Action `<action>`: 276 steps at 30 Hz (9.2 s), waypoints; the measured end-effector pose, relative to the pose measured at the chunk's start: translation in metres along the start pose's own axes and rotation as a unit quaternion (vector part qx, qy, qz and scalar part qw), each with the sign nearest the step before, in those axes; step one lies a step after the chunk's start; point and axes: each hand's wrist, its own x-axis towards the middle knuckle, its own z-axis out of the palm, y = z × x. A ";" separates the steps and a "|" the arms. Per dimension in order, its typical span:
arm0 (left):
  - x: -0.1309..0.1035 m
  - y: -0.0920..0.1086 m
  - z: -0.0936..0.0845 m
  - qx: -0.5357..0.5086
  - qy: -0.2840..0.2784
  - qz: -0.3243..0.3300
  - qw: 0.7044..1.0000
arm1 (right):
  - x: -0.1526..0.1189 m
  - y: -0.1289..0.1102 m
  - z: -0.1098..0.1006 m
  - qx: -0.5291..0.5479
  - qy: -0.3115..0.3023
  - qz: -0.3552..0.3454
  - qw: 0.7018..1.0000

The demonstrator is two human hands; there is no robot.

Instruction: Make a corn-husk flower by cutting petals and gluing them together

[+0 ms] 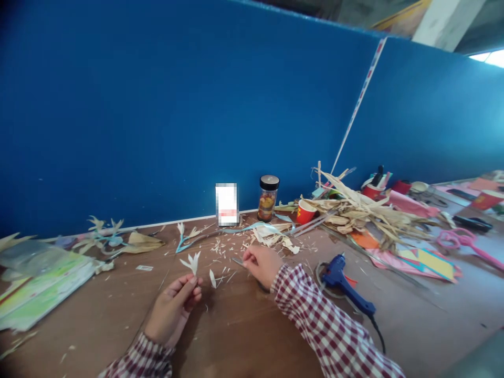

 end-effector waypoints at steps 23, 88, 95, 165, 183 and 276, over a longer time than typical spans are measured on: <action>0.001 0.003 -0.002 0.021 0.022 0.041 0.999 | 0.030 -0.046 0.071 -0.245 -0.125 -0.027 0.961; 0.001 -0.010 0.000 0.045 0.001 -0.003 0.999 | 0.020 -0.038 0.085 0.482 -0.018 0.060 0.874; 0.000 -0.010 -0.001 0.043 0.001 -0.010 0.999 | 0.020 -0.037 0.088 0.469 -0.002 0.059 0.881; -0.007 -0.002 0.003 0.021 -0.068 0.011 0.997 | 0.015 -0.034 0.098 0.527 -0.080 0.082 0.842; -0.006 -0.005 0.002 0.045 -0.038 0.045 0.997 | 0.014 -0.036 0.100 0.528 -0.057 0.075 0.844; -0.003 -0.008 0.000 0.013 0.040 0.044 0.998 | -0.001 -0.054 0.096 0.133 0.137 -0.012 0.982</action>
